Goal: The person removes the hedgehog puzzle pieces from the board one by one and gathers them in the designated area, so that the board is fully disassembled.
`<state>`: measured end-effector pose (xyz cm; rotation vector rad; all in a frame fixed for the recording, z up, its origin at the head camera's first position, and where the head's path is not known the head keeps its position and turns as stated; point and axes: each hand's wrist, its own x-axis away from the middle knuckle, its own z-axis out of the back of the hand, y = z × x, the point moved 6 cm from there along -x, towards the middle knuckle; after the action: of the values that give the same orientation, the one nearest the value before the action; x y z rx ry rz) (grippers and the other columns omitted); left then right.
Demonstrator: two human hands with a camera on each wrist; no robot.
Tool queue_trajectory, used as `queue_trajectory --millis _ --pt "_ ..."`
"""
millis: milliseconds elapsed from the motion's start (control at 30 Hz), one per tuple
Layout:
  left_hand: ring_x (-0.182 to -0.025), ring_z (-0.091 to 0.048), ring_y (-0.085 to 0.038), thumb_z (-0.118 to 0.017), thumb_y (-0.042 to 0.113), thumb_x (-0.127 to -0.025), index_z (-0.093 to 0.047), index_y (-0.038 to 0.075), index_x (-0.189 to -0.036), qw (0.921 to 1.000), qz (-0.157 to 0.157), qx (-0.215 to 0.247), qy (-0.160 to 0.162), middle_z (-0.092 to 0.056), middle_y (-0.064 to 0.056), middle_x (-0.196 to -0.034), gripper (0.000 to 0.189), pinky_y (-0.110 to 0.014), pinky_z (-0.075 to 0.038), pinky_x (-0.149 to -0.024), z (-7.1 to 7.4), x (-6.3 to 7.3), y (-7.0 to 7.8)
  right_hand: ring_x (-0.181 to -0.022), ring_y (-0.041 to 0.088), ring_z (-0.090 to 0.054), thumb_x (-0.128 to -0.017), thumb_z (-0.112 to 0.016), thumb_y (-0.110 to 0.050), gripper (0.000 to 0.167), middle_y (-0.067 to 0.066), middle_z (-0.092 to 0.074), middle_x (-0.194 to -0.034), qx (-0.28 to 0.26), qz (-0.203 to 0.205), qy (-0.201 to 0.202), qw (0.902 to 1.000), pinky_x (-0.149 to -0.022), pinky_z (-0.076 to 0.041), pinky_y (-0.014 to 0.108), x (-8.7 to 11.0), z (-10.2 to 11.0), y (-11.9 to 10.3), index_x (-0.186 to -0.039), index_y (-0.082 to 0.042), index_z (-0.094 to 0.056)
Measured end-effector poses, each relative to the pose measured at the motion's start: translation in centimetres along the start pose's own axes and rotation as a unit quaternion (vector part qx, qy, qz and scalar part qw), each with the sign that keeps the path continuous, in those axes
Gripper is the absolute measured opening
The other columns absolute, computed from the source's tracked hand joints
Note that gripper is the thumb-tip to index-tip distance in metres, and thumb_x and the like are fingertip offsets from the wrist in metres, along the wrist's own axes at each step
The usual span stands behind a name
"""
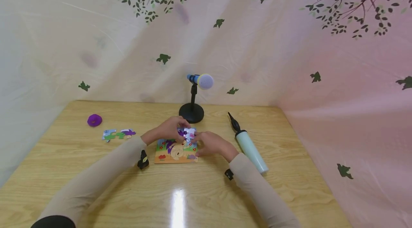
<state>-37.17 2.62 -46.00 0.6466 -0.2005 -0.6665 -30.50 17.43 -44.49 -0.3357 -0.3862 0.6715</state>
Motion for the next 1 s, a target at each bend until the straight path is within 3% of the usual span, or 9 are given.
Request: queue_trajectory --millis 233,500,833,1000 --pt "-0.105 -0.061 -0.02 -0.088 0.02 -0.074 -0.071 0.007 -0.12 0.9997 -0.018 -0.01 0.014 -0.065 -0.006 -0.111 0.051 -0.037 -0.054 -0.096 0.5 0.4 -0.1 -0.143 0.041 -0.045 -0.09 -0.078 -0.021 0.048 0.023 -0.043 -0.156 0.0 -0.005 -0.001 1.0 -0.117 -0.038 0.053 0.0 0.1 -0.1 -0.134 -0.005 -0.066" --pt "-0.108 -0.061 -0.023 -0.089 0.021 -0.076 -0.071 0.006 -0.119 0.9986 -0.037 -0.012 0.037 -0.068 -0.007 -0.114 0.049 -0.04 -0.053 -0.098 2.0 1.4 0.1 -0.144 0.042 -0.044 -0.09 -0.078 -0.021 0.049 0.023 -0.043 -0.157 0.0 -0.009 0.0 1.0 -0.118 -0.037 0.054 -0.1 0.1 -0.1 -0.135 -0.005 -0.065" --pt "-0.111 -0.062 -0.034 -0.085 0.016 -0.075 -0.07 0.003 -0.118 0.9955 -0.054 0.023 0.075 -0.067 -0.012 -0.116 0.047 -0.05 -0.053 -0.099 5.6 4.3 -0.7 -0.144 0.042 -0.043 -0.09 -0.079 -0.023 0.051 0.023 -0.043 -0.157 0.004 -0.004 0.0 1.0 -0.118 -0.037 0.054 -0.2 -0.1 0.1 -0.135 -0.005 -0.065" --pt "-0.115 -0.061 -0.038 -0.084 0.016 -0.077 -0.069 0.003 -0.122 0.9953 -0.036 0.03 0.084 -0.068 -0.012 -0.119 0.049 -0.054 -0.051 -0.101 7.3 6.2 -2.0 -0.144 0.043 -0.044 -0.089 -0.08 -0.022 0.051 0.023 -0.043 -0.157 0.005 -0.002 0.004 1.0 -0.117 -0.037 0.055 -0.1 -0.1 0.1 -0.134 -0.004 -0.066"
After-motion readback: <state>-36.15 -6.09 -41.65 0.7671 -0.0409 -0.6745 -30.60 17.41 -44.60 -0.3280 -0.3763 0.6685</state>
